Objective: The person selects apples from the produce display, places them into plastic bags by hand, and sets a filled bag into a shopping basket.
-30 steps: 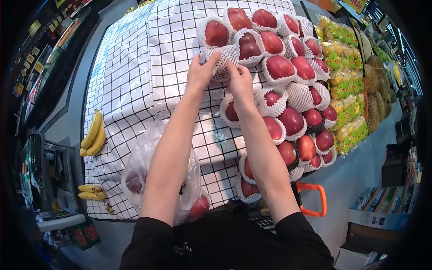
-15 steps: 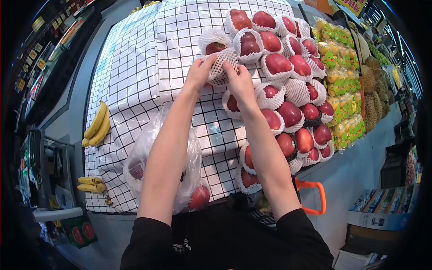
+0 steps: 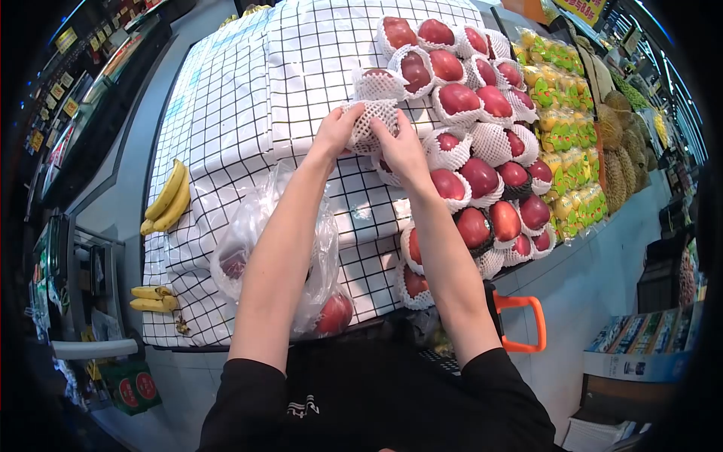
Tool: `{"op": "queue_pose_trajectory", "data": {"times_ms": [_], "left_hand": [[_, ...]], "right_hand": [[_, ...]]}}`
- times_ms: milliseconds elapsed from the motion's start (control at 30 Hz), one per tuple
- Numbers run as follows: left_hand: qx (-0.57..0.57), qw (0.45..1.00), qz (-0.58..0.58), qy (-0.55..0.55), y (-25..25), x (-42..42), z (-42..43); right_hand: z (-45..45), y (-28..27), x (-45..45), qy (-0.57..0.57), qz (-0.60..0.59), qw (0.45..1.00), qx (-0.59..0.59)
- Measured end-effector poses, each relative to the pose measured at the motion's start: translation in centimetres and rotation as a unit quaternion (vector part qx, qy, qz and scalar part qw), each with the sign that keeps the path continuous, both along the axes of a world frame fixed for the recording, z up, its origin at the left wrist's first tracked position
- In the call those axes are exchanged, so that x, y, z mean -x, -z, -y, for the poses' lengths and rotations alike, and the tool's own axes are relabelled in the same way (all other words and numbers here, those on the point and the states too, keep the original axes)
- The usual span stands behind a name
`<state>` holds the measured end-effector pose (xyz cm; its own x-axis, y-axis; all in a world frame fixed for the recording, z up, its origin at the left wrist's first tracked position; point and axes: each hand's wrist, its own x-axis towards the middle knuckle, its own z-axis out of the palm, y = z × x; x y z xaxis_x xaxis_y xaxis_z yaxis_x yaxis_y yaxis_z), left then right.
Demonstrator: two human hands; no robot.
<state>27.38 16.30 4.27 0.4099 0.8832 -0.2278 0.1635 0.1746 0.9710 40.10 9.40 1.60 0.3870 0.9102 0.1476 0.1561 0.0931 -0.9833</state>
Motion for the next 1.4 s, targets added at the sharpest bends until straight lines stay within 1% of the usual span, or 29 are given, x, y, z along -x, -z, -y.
{"op": "queue_pose_trajectory", "data": {"times_ms": [67,100,133,200,267,333,433,600,667,700,767,800,833,867,900,933,967,1000,1067,1100,1133,1167,1200,1233,1267,1300,1333,1367,1400], "left_hand": [[-0.001,1.000,0.016,-0.005,0.5,-0.1,0.1],[-0.009,0.999,0.034,-0.002,0.4,0.0,0.4],[-0.018,0.998,0.053,0.001,0.2,0.0,0.5],[-0.008,0.998,0.060,0.012,0.1,0.1,0.9],[0.001,0.997,0.068,0.021,-0.1,0.3,1.2],[0.010,0.999,-0.003,0.043,-0.1,0.7,1.4],[0.002,0.998,-0.036,0.057,-0.1,1.1,1.5],[-0.006,0.996,-0.054,0.067,0.3,1.6,1.5],[-0.002,0.996,-0.050,0.072,0.7,1.6,1.4],[-0.008,0.995,-0.056,0.078,0.5,1.6,1.5],[-0.014,0.995,-0.062,0.083,0.0,1.8,1.6],[-0.032,0.992,-0.074,0.094,-0.6,1.8,1.9],[-0.050,0.990,-0.086,0.104,-1.5,1.9,2.3],[-0.049,0.990,-0.087,0.102,-2.4,2.1,2.7],[-0.050,0.987,-0.093,0.119,-3.7,2.3,3.3],[-0.050,0.985,-0.099,0.134,-4.1,2.5,3.7],[-0.062,0.987,-0.037,0.144,-3.6,2.8,3.5],[-0.065,0.985,-0.017,0.161,-4.3,3.2,3.7],[-0.100,0.982,-0.019,0.157,-6.2,4.1,5.0],[-0.123,0.980,-0.029,0.156,-6.5,4.6,4.8],[-0.146,0.976,-0.039,0.155,-7.2,5.2,5.0],[-0.169,0.972,-0.011,0.161,-7.8,6.2,5.6],[-0.168,0.974,-0.012,0.152,-8.4,7.2,6.2],[-0.131,0.981,0.027,0.138,-8.7,8.9,6.8],[-0.096,0.984,0.069,0.132,-9.0,10.0,7.4],[-0.077,0.987,0.067,0.120,-9.0,11.0,8.0],[-0.076,0.988,0.067,0.116,-8.9,11.8,8.8],[-0.056,0.986,0.114,0.106,-8.8,12.5,9.5],[-0.035,0.982,0.161,0.095,-8.6,13.1,10.2]], "right_hand": [[0.2,0.9,0.1,0.051,0.031,0.998,-0.013],[0.8,0.3,0.1,0.053,0.030,0.998,-0.013],[1.6,-0.8,0.2,0.043,0.035,0.997,0.047],[2.4,-1.2,-0.1,0.033,0.041,0.993,0.107],[2.4,-0.4,-0.5,0.046,0.121,0.989,0.068],[2.7,0.1,-0.6,0.041,0.103,0.991,0.072],[3.1,0.1,-0.7,0.020,0.071,0.995,0.066],[4.0,-0.1,-0.5,-0.009,0.054,0.996,0.070],[3.9,0.9,-0.4,0.033,0.082,0.994,0.070],[4.0,1.0,-0.3,0.047,0.091,0.992,0.070],[4.4,1.2,-0.1,-0.009,0.021,0.999,0.031],[5.1,0.5,0.3,-0.010,0.020,0.999,0.032],[6.0,-1.1,1.0,-0.005,0.044,0.998,0.044],[6.6,-2.1,1.5,-0.001,0.068,0.996,0.057],[6.8,-2.2,1.8,-0.004,0.067,0.996,0.059],[7.0,-2.2,2.1,-0.010,0.038,0.999,0.012],[7.3,-2.2,2.6,-0.017,0.006,0.999,-0.035],[7.7,-3.0,3.0,-0.021,0.003,0.999,-0.034],[8.5,-4.4,4.2,-0.040,-0.055,0.995,-0.077],[9.1,-5.4,4.7,-0.047,-0.041,0.994,-0.086],[9.6,-6.3,5.3,-0.074,-0.070,0.990,-0.101],[9.9,-6.5,5.6,-0.091,-0.065,0.987,-0.118],[10.1,-6.8,5.9,-0.108,-0.060,0.983,-0.138],[10.6,-7.1,6.4,-0.112,-0.034,0.983,-0.142],[11.0,-7.4,6.6,-0.117,-0.036,0.982,-0.142],[11.4,-7.7,6.8,-0.096,0.103,0.979,-0.146],[11.9,-8.1,7.2,-0.074,0.240,0.957,-0.146],[12.4,-8.8,7.6,-0.033,0.325,0.935,-0.135],[12.4,-9.3,8.0,-0.036,0.326,0.935,-0.135]]}}
